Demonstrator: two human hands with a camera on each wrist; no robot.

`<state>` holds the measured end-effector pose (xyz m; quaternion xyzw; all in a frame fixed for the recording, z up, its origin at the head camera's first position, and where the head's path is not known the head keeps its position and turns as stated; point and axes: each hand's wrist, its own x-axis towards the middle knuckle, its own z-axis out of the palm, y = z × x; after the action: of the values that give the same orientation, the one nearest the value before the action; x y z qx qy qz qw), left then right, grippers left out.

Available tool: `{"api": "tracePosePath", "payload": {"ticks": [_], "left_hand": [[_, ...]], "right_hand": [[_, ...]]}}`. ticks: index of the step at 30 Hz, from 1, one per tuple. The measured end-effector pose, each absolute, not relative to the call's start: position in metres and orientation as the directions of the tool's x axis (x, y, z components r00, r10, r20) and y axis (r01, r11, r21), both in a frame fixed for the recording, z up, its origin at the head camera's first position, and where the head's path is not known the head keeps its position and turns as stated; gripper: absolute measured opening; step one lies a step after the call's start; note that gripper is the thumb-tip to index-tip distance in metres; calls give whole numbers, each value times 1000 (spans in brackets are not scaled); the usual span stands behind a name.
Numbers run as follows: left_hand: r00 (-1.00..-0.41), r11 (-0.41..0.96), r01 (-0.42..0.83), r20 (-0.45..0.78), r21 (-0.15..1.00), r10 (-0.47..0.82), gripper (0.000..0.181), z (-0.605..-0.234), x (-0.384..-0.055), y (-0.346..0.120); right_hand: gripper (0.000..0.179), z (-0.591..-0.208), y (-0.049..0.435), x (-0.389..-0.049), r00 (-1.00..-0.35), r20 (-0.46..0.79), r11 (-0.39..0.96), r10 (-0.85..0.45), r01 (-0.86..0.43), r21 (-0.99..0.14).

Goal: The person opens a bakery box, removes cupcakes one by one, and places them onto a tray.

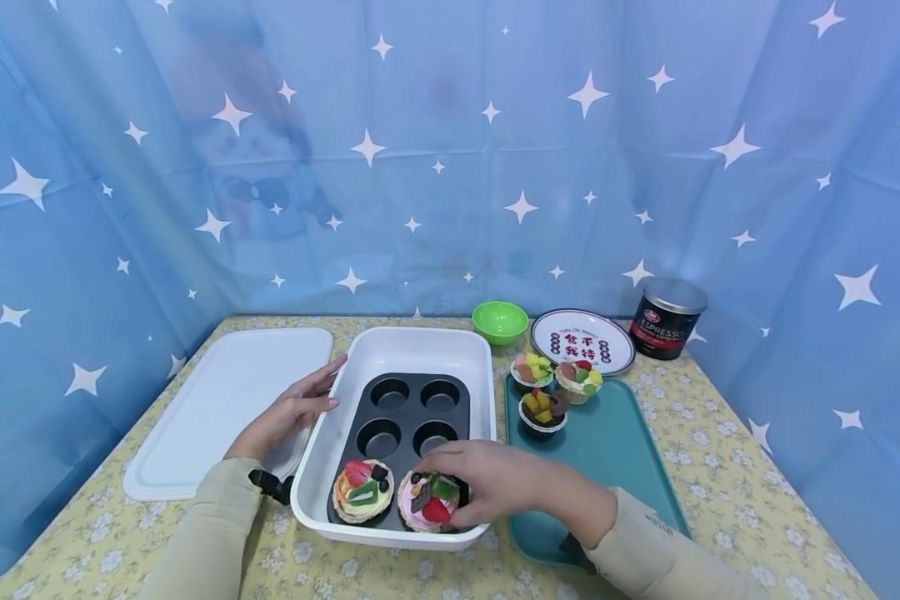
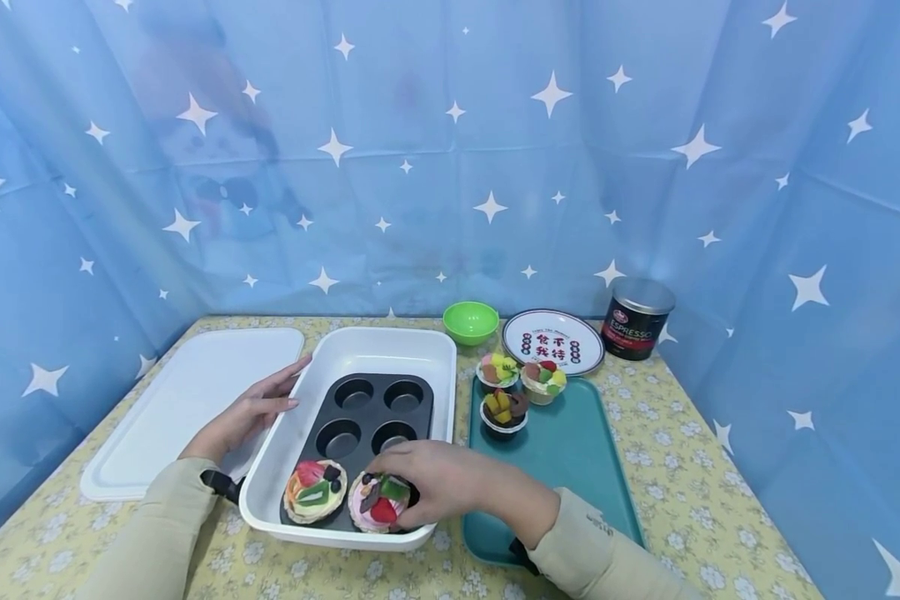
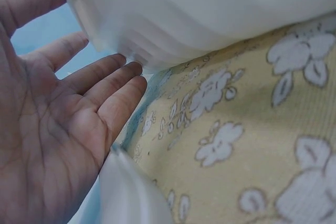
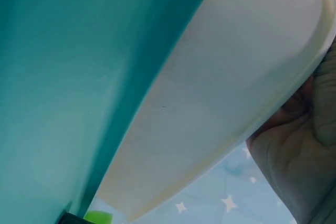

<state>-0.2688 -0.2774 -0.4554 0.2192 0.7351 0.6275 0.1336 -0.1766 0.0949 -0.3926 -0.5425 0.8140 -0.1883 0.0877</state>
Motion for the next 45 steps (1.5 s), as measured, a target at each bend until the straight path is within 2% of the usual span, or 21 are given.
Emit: {"api": "tracePosePath", "payload": {"ticks": [8, 13, 17, 24, 27, 38, 45], "left_hand": [[-879, 134, 150, 70, 980, 471, 76, -455, -269, -278], [-870, 114, 153, 79, 982, 486, 76, -457, -270, -278], [-873, 120, 160, 83, 980, 481, 76, -458, -271, -278], [-874, 133, 169, 87, 977, 477, 76, -456, -271, -276], [-878, 140, 152, 69, 978, 473, 75, -455, -269, -276], [-876, 159, 114, 23, 981, 483, 76, -454, -270, -277], [-888, 215, 76, -32, 974, 459, 76, -449, -268, -277]], "right_hand": [[62, -389, 98, -178, -364, 103, 287, -926, -853, -437], [62, -379, 107, -180, -393, 138, 283, -909, -826, -487], [63, -371, 118, -185, -432, 195, 304, -880, -831, -466], [66, -364, 140, -196, -442, 312, 306, -841, -864, -400], [67, -362, 149, -199, -477, 320, 338, -819, -851, -403], [69, -351, 185, -202, -670, 246, 540, -700, -722, -432], [66, -352, 215, -211, -695, 308, 548, -650, -709, -443]]}}
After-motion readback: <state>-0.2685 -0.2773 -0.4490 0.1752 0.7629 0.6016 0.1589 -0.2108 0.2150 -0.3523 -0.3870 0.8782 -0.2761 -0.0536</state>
